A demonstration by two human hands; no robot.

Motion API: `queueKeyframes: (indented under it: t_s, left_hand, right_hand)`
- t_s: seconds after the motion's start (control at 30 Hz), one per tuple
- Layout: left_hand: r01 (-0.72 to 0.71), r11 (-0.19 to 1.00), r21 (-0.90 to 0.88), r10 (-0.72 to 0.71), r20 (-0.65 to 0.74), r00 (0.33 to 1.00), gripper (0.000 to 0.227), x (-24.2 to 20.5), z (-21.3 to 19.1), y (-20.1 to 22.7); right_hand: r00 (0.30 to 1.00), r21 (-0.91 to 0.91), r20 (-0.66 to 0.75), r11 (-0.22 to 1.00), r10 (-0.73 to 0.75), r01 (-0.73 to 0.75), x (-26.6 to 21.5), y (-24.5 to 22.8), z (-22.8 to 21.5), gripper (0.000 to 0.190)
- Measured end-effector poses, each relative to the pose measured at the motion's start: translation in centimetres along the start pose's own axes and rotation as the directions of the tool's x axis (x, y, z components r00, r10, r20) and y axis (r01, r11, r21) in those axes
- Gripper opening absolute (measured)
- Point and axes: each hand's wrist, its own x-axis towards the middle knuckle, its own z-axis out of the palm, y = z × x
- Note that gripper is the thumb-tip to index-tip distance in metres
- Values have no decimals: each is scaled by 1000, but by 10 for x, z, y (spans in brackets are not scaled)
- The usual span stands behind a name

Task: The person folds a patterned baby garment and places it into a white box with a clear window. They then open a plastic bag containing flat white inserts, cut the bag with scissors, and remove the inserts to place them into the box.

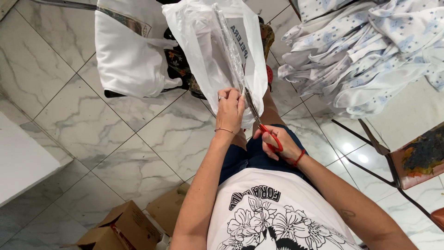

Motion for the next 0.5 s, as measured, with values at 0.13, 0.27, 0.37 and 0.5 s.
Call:
queueKeyframes:
  t_s: [0.13, 0.27, 0.37, 0.5]
  left_hand:
    - [49, 982, -183, -37, 67, 997, 14, -1, -23, 29]
    - [79, 977, -200, -58, 113, 992, 13, 0, -28, 32]
    - [131, 969, -210, -105, 132, 986, 13, 3, -31, 35]
    - [145, 973, -177, -115, 170, 979, 13, 3, -28, 33]
  right_hand:
    - [1000, -56, 27, 998, -11, 13, 1, -1, -1, 49]
    - [999, -32, 34, 1000, 2, 0, -2, -5, 2, 49]
    - [998, -26, 56, 1000, -15, 17, 1, 2, -5, 48]
    - [998, -82, 59, 996, -23, 28, 4, 3, -4, 47]
